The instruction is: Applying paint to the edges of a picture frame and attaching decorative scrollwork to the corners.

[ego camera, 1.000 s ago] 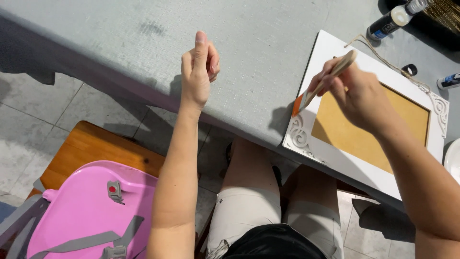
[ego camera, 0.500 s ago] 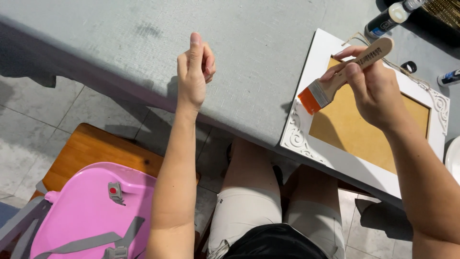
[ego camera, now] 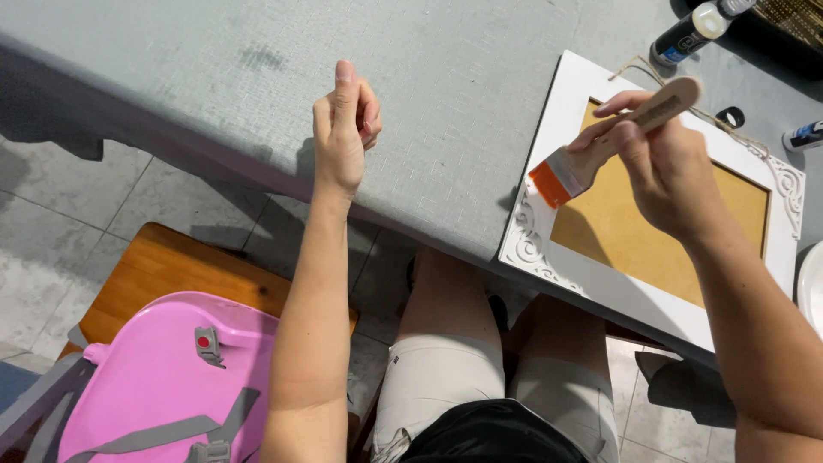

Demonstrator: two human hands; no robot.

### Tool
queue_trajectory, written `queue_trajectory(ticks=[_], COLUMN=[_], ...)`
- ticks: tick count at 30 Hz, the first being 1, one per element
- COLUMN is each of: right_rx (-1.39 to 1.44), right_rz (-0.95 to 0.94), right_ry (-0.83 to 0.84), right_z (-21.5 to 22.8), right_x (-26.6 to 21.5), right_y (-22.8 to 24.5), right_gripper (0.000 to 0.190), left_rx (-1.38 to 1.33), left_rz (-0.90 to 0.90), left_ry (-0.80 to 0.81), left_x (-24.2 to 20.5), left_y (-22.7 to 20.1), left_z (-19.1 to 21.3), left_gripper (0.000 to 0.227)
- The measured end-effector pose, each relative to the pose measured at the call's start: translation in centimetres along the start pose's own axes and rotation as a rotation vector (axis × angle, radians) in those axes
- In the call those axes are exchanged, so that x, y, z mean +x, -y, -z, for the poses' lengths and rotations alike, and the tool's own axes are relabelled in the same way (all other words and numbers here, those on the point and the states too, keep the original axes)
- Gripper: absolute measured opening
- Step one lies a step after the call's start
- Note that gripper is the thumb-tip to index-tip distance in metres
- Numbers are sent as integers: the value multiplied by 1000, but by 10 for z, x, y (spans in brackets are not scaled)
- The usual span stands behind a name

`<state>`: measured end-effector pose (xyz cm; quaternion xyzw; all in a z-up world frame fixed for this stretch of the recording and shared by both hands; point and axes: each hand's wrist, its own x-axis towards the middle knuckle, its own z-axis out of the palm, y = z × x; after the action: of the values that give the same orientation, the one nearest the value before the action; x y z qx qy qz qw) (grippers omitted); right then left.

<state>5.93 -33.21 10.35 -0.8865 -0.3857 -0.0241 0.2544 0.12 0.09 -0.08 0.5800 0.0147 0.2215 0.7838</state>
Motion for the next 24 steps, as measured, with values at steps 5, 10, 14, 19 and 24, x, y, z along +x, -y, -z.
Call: queue_trajectory(ticks=[5, 10, 14, 19, 24], right_rx=[-46, 56, 94, 148, 168], right_rz=[89, 111, 72, 8, 49], right_ry=[8, -75, -85, -71, -106], right_z=[-5, -10, -13, -11, -12], right_x=[-10, -21, -25, -28, -31], right_y=[9, 8, 8, 15, 6], right_gripper=[36, 30, 27, 29, 28], left_rx=[3, 18, 20, 28, 32], left_rz=[-13, -15, -12, -12, 1], left_ry=[1, -4, -6, -18, -20], left_x=[1, 0, 0, 0, -1], left_y=[1, 0, 1, 1, -1], left_z=[-1, -1, -1, -1, -2], left_gripper=[58, 58, 58, 58, 59])
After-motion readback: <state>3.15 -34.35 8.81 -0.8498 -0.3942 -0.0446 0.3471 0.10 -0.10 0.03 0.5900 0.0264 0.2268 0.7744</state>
